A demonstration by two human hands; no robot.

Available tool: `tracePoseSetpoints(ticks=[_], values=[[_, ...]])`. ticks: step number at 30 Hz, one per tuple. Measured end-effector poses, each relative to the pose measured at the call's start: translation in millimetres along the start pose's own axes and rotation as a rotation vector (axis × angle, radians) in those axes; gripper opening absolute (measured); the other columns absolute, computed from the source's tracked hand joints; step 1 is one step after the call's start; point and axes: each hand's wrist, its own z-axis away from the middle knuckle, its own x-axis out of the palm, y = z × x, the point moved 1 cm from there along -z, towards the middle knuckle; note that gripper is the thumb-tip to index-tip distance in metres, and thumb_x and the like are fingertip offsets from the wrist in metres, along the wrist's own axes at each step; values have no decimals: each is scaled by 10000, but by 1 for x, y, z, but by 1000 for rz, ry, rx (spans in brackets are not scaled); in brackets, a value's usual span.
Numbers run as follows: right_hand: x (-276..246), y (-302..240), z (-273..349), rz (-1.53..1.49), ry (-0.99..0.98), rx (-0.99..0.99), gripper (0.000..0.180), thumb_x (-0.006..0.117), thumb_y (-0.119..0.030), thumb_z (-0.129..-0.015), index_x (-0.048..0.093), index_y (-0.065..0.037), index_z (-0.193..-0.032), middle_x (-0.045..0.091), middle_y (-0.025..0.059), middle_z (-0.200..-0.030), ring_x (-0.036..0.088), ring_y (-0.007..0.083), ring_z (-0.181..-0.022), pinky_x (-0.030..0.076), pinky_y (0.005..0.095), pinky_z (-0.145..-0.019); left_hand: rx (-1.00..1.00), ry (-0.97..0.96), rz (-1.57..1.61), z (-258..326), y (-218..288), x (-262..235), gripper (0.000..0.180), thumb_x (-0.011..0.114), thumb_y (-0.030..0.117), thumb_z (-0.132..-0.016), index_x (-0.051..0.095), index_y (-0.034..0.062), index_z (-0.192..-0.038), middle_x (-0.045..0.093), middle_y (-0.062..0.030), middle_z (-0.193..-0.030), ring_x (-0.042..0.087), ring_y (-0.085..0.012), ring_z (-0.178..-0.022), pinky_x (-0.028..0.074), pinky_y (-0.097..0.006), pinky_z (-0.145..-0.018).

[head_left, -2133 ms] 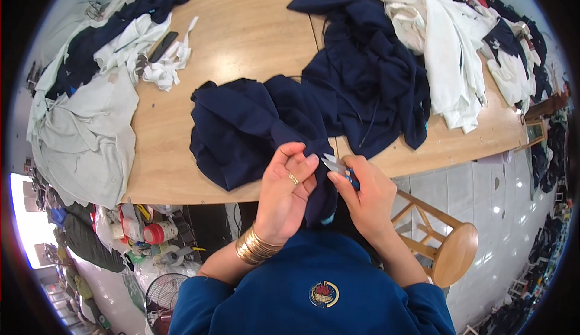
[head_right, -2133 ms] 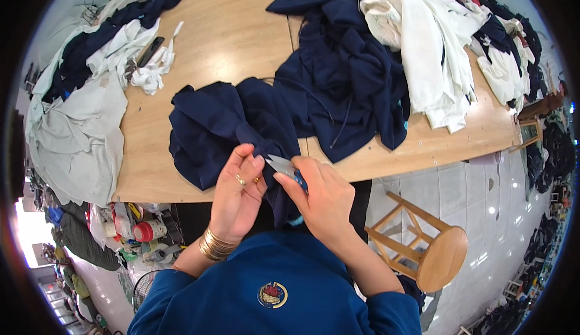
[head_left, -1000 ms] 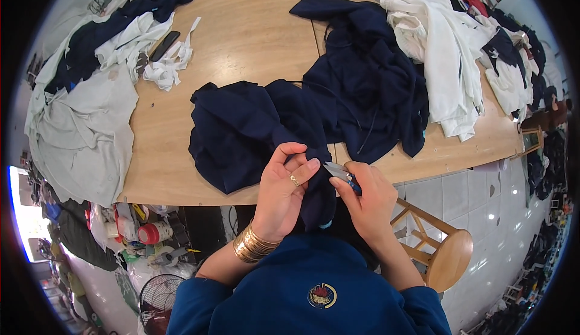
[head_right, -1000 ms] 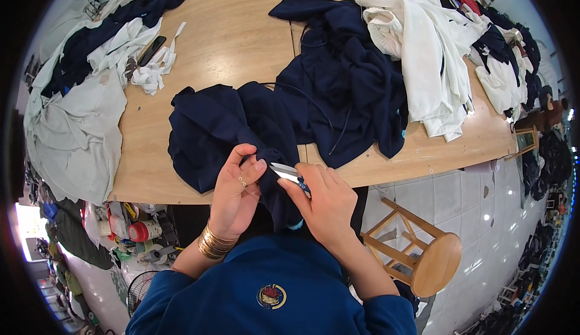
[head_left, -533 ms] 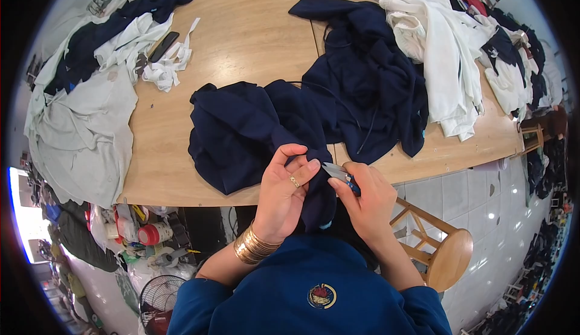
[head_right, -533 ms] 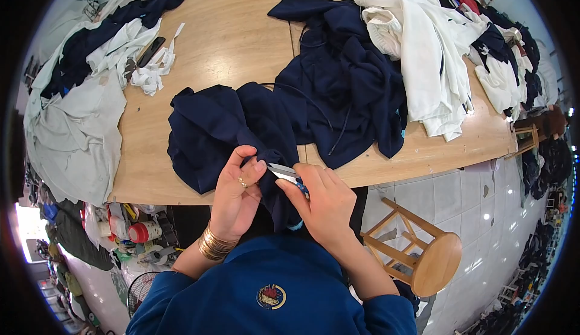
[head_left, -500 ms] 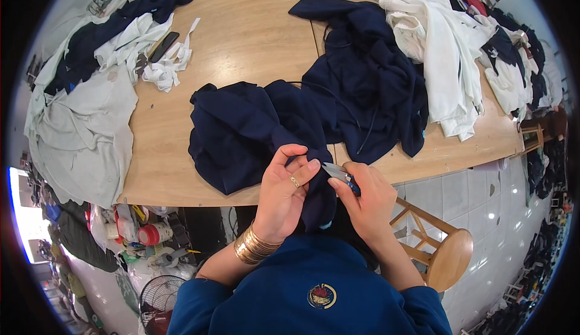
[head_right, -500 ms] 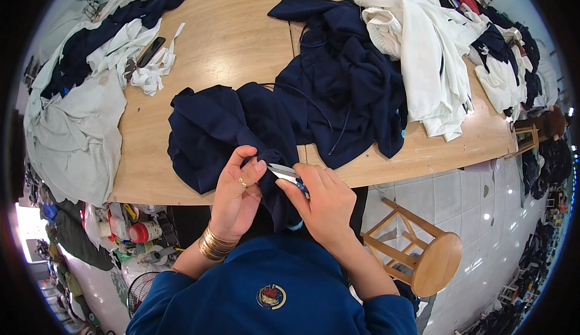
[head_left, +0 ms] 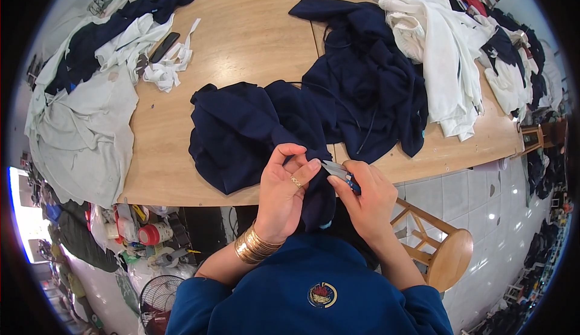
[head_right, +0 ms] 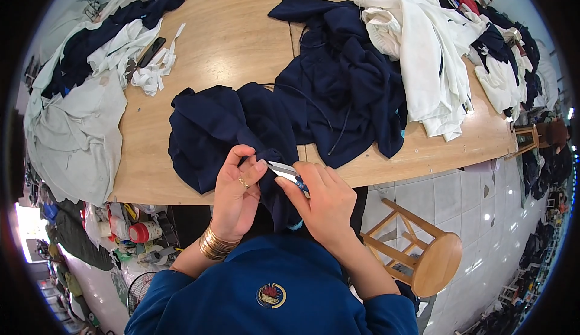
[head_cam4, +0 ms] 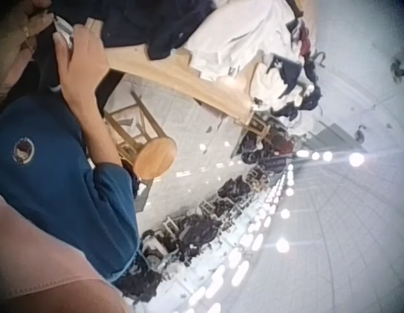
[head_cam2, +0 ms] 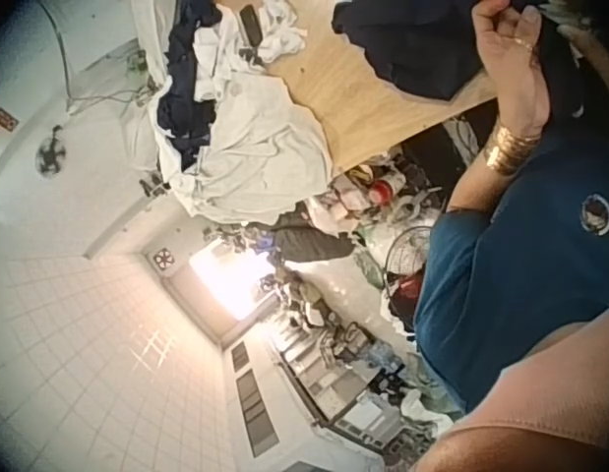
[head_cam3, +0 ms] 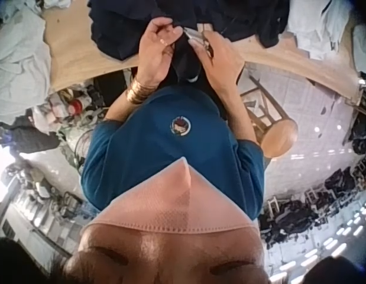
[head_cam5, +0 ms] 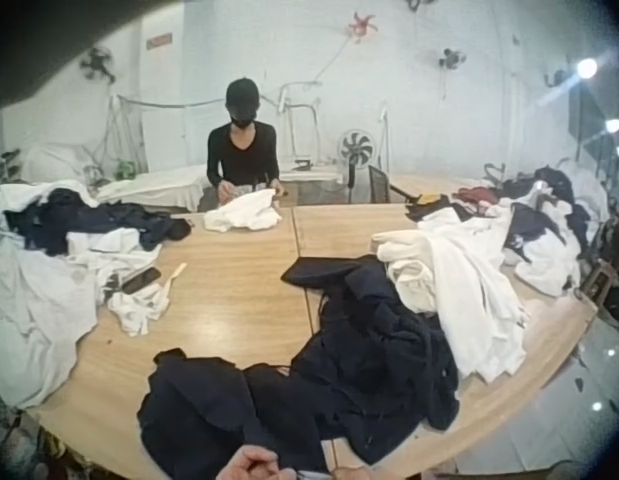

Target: Trimming excess threads from navy blue athletic shorts using small hand-held thread snippers.

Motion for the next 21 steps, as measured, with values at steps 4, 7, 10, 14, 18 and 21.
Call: tracePoseSetpoints(ticks=[4, 7, 10, 14, 18, 21], values=[[2, 2, 1, -58, -34, 69, 226, 665, -245, -785, 587, -45, -854, 563, 77, -681, 538, 214, -572, 402, 280, -495, 32, 6, -28, 0, 0, -1, 246, 611, -26, -811, 483, 83, -991, 541, 23, -816, 525, -41, -756, 401, -173, -683], [4, 6, 2, -187, -66, 148, 198, 653, -220, -800, 586, -41, -851, 542, 67, -643, 518, 187, -546, 391, 258, -496, 17, 18, -28, 0, 1, 1, 249, 609, -30, -810, 484, 86, -992, 538, 17, -828, 525, -42, -767, 402, -171, -686], [3, 12, 4, -484, -74, 332, 167, 632, -185, -819, 580, -34, -867, 516, 21, -639, 486, 117, -560, 377, 222, -522, 45, -32, -35, 1, 1, 0, 252, 575, -42, -822, 480, 78, -1022, 548, 11, -857, 531, -44, -788, 419, -176, -723], [-1, 16, -5, -846, -30, 396, 188, 605, -169, -834, 558, -17, -934, 501, -28, -752, 450, 39, -694, 370, 181, -619, 15, -49, -83, 3, 9, -3, 301, 604, -41, -802, 487, 75, -1054, 532, 3, -859, 513, -44, -788, 411, -178, -718], [2, 27, -20, -1013, -446, 441, 257, 622, -182, -823, 572, -20, -1015, 556, 1, -851, 450, 42, -743, 366, 176, -646, 3, -339, -429, -5, 24, -7, 369, 619, -25, -794, 478, 55, -1125, 568, -11, -875, 521, -44, -783, 417, -179, -712], [4, 38, -17, -1083, -601, 514, 178, 676, -126, -774, 622, 1, -886, 570, -7, -830, 452, 39, -727, 347, 183, -624, -51, -479, -566, -12, 44, -10, 396, 628, -15, -791, 479, 52, -1151, 592, -26, -879, 528, -43, -785, 426, -184, -703]])
